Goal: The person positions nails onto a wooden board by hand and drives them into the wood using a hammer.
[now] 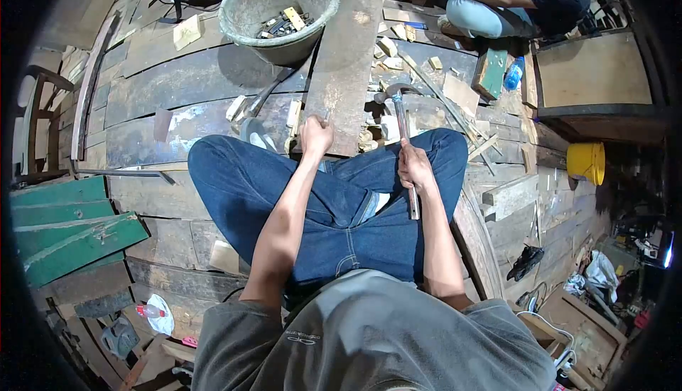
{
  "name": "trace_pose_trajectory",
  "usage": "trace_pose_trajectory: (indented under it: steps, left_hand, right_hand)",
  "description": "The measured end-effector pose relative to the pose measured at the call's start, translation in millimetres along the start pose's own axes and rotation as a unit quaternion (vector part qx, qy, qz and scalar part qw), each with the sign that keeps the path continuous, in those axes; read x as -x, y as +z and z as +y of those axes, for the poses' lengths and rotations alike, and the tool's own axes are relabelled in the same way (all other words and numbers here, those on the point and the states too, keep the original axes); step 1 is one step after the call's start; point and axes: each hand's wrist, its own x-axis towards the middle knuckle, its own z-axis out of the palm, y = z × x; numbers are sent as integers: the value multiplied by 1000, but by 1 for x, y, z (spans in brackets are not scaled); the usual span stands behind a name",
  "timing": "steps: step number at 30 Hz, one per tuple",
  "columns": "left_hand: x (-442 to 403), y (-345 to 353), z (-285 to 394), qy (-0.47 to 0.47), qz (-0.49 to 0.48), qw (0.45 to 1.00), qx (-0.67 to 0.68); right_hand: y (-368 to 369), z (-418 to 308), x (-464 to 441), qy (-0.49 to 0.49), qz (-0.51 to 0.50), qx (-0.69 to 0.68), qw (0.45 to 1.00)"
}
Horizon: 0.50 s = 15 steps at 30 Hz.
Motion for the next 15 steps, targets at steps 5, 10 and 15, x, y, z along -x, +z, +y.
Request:
trace_pose_trajectory:
  steps: [5,10,15]
  left_hand:
    - [-6,8,-10,-14,-14,1000,4]
    - [-23,2,-20,-24,-143,986,83]
    - [-35,-20,-16,-85,-270,945,166]
  right_hand:
    - [1,1,0,2,6,-1,1000]
    - [-2,4,-2,-5,-7,-3,1000]
    - [7,-6,13,-4,33,15,999]
